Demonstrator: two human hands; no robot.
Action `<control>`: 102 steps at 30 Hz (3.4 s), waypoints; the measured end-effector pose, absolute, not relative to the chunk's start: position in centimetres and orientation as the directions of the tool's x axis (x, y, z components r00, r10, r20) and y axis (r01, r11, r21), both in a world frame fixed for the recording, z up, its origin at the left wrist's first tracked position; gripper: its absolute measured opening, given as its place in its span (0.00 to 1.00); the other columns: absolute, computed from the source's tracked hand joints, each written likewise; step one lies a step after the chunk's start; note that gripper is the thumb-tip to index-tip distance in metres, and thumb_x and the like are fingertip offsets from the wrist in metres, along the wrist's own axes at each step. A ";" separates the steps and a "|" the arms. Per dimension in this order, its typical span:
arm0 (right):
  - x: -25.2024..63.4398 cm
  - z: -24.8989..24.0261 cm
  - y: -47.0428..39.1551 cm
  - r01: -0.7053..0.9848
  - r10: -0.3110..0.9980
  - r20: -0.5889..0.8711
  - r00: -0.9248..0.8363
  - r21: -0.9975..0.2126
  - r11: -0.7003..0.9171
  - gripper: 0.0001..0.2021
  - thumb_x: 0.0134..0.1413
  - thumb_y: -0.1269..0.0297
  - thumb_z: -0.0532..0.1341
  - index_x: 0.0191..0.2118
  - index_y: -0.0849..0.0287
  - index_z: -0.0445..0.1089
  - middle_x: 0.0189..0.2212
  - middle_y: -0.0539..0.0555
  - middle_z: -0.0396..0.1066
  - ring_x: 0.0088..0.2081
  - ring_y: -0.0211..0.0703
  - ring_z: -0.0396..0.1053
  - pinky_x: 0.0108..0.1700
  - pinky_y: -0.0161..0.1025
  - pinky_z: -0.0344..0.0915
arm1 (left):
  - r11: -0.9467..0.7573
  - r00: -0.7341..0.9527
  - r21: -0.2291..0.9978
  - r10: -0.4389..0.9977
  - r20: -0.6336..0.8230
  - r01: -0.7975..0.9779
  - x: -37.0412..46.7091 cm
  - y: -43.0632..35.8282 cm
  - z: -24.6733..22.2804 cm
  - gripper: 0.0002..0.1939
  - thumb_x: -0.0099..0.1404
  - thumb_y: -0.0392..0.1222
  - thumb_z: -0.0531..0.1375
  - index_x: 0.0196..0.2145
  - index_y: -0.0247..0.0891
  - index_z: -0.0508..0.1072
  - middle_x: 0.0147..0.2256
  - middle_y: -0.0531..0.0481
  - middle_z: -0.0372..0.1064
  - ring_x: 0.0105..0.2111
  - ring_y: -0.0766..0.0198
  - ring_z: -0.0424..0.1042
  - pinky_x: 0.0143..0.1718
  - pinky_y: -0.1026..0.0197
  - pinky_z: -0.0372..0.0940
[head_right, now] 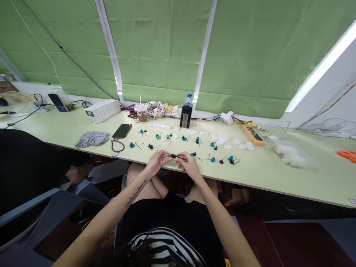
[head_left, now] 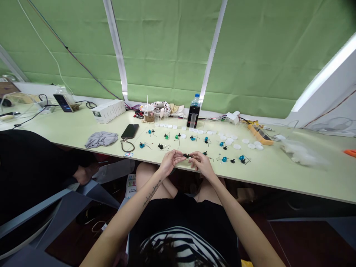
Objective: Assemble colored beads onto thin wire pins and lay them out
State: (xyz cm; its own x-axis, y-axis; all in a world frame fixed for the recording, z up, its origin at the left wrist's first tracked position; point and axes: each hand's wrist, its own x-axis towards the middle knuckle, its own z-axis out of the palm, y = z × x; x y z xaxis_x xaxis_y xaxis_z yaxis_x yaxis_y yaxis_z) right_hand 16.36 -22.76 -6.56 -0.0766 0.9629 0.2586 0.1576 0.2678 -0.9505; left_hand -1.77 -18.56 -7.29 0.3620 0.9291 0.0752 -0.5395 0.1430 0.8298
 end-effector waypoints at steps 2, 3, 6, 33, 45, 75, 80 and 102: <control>16.3 -6.5 -22.8 0.155 0.962 0.263 -0.069 -0.950 0.271 0.20 0.47 0.51 0.62 0.44 0.57 0.64 0.27 0.50 0.68 0.23 0.39 0.69 0.16 0.31 0.64 | 0.145 0.361 0.829 0.930 0.073 -0.540 -1.8 -18.6 -7.3 0.15 0.65 0.45 0.54 0.32 0.29 0.72 0.31 0.40 0.73 0.34 0.59 0.76 0.42 0.60 0.69; 16.3 -6.5 -22.8 0.157 0.961 0.267 -0.066 -0.949 0.274 0.21 0.47 0.51 0.62 0.44 0.57 0.64 0.27 0.50 0.68 0.23 0.39 0.70 0.16 0.31 0.64 | 0.145 0.358 0.830 0.931 0.071 -0.539 -1.8 -18.6 -7.3 0.15 0.65 0.45 0.54 0.32 0.29 0.72 0.31 0.40 0.73 0.34 0.59 0.76 0.42 0.60 0.69; 16.3 -6.4 -22.8 0.169 0.959 0.276 -0.067 -0.944 0.283 0.19 0.47 0.50 0.62 0.42 0.57 0.66 0.26 0.50 0.68 0.23 0.39 0.70 0.16 0.32 0.64 | 0.141 0.353 0.831 0.933 0.070 -0.538 -1.7 -18.5 -7.3 0.15 0.65 0.46 0.54 0.32 0.29 0.72 0.30 0.40 0.74 0.34 0.59 0.76 0.42 0.59 0.68; 16.3 -6.7 -22.7 0.144 0.960 0.273 -0.067 -0.949 0.280 0.18 0.47 0.51 0.62 0.39 0.58 0.65 0.25 0.51 0.70 0.23 0.40 0.69 0.16 0.31 0.63 | 0.142 0.370 0.827 0.925 0.085 -0.545 -1.7 -18.5 -7.3 0.15 0.65 0.46 0.54 0.32 0.29 0.71 0.30 0.40 0.74 0.34 0.59 0.76 0.41 0.61 0.69; 16.3 -6.5 -22.8 0.144 0.961 0.270 -0.060 -0.950 0.276 0.17 0.47 0.49 0.62 0.37 0.58 0.65 0.25 0.52 0.70 0.22 0.38 0.69 0.16 0.31 0.63 | 0.138 0.371 0.834 0.925 0.084 -0.534 -1.8 -18.4 -7.5 0.16 0.65 0.47 0.54 0.32 0.29 0.71 0.31 0.39 0.74 0.34 0.58 0.76 0.42 0.61 0.68; 16.4 -6.8 -22.6 0.161 0.959 0.273 -0.069 -0.946 0.281 0.18 0.47 0.50 0.63 0.37 0.58 0.65 0.26 0.53 0.70 0.22 0.39 0.69 0.16 0.32 0.64 | 0.144 0.364 0.835 0.929 0.072 -0.532 -1.7 -18.5 -7.4 0.15 0.64 0.46 0.55 0.32 0.29 0.72 0.31 0.40 0.74 0.34 0.59 0.76 0.42 0.60 0.69; 16.4 -6.6 -22.7 0.150 0.960 0.273 -0.062 -0.949 0.279 0.18 0.47 0.52 0.63 0.40 0.57 0.64 0.25 0.50 0.69 0.23 0.40 0.70 0.16 0.31 0.64 | 0.143 0.369 0.831 0.926 0.079 -0.538 -1.7 -18.5 -7.4 0.16 0.65 0.46 0.54 0.32 0.29 0.72 0.30 0.39 0.74 0.34 0.59 0.76 0.41 0.61 0.69; 16.2 -6.3 -22.9 0.157 0.960 0.273 -0.059 -0.947 0.279 0.19 0.47 0.49 0.62 0.38 0.58 0.65 0.25 0.52 0.70 0.22 0.40 0.69 0.15 0.31 0.63 | 0.160 0.357 0.832 0.933 0.049 -0.531 -1.6 -18.8 -6.9 0.15 0.65 0.45 0.54 0.31 0.29 0.72 0.30 0.39 0.74 0.33 0.59 0.76 0.43 0.59 0.68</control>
State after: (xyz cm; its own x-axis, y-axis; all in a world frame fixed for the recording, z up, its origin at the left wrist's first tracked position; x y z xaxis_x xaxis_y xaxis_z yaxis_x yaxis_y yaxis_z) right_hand 16.23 -22.87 -6.27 -0.0589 0.9603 0.2726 0.1571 0.2786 -0.9475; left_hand -1.65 -18.77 -6.94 0.3570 0.9328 0.0489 -0.5310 0.1595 0.8322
